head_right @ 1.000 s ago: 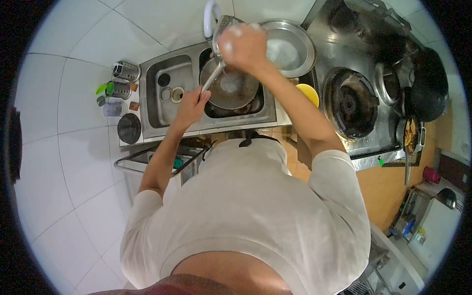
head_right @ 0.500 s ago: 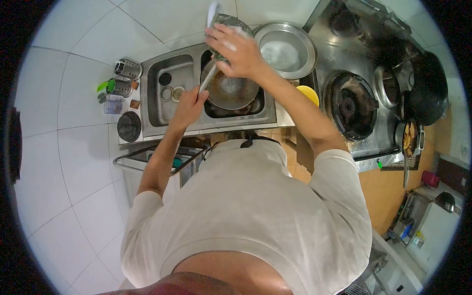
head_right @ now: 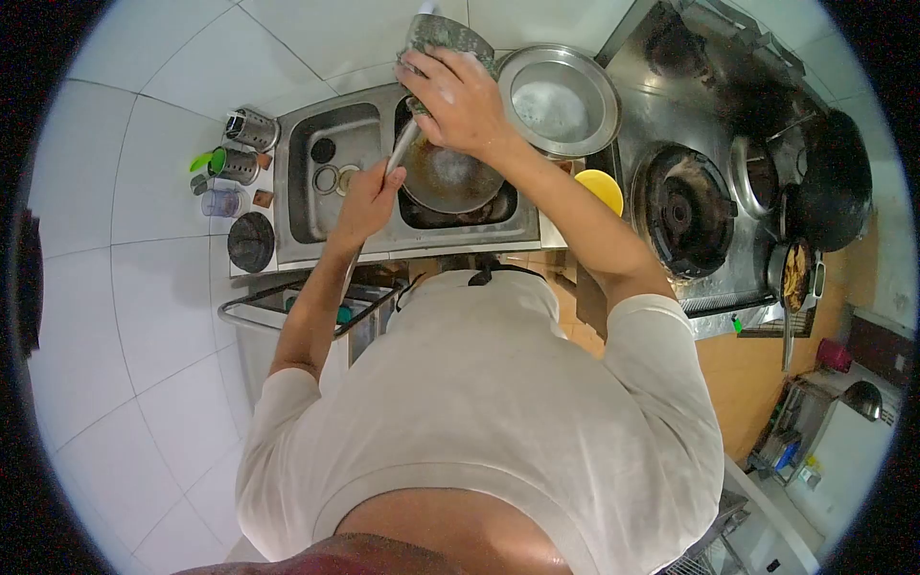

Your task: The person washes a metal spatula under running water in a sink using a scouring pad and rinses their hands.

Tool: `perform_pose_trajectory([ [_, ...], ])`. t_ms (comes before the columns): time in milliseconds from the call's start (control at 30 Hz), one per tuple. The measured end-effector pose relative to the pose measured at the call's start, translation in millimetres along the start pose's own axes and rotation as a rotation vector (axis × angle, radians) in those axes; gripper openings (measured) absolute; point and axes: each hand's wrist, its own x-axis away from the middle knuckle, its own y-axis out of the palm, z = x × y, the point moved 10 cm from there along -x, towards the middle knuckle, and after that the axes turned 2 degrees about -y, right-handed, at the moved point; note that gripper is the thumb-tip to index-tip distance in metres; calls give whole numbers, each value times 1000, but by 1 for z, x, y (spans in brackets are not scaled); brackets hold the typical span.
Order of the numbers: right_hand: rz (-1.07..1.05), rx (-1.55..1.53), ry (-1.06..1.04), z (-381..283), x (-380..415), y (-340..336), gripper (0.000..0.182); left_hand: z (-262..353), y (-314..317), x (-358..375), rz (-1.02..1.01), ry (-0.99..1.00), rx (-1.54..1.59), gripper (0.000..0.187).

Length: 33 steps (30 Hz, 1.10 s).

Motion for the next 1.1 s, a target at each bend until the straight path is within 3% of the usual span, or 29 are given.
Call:
perform_pose_trajectory([
  [67, -2, -107, 33, 6, 7, -2, 35, 0, 6, 3, -42, -9, -23, 37],
  [100, 15, -150, 61, 14, 1, -8, 23, -1, 8, 5, -65, -13, -34, 37],
  [200, -61, -143, 352, 62, -9, 3, 20, -7, 23, 13, -133, -24, -32, 36],
  [233, -10, -64, 317, 65, -16, 1, 19, -7, 25, 12, -125, -31, -1, 36],
  [367, -122, 122, 243, 45, -20, 12, 18, -3, 23, 5, -73, -22, 56, 35],
  [467, -76, -26, -110, -15, -5, 7, 17, -3, 14, 6, -87, -76, 72, 38],
  [500, -105, -64, -117, -19, -2, 1, 17, -5, 12, 6, -103, -103, 80, 40],
  [600, 112, -64, 164, 50, 0, -10, 16, 1, 10, 9, -97, -40, -13, 40],
  [733, 3, 70, 458, 85, -5, 9, 22, 6, 15, 5, -84, -39, 98, 40],
  [767, 45, 81, 415, 75, -8, 6, 30, 7, 15, 0, -80, -47, 114, 39],
  [867, 23, 190, -11, -8, -20, -4, 30, 3, 18, -6, -82, -31, 98, 37],
  [967, -67, 64, -337, -60, 7, 12, 24, 14, 14, -11, -53, 81, 53, 34],
  [1067, -389, 41, -270, -51, 32, 40, 24, 10, 22, -9, -102, 94, -31, 33],
  [1100, -371, 90, -320, -54, 34, 38, 29, 10, 25, -7, -137, 76, -67, 33],
])
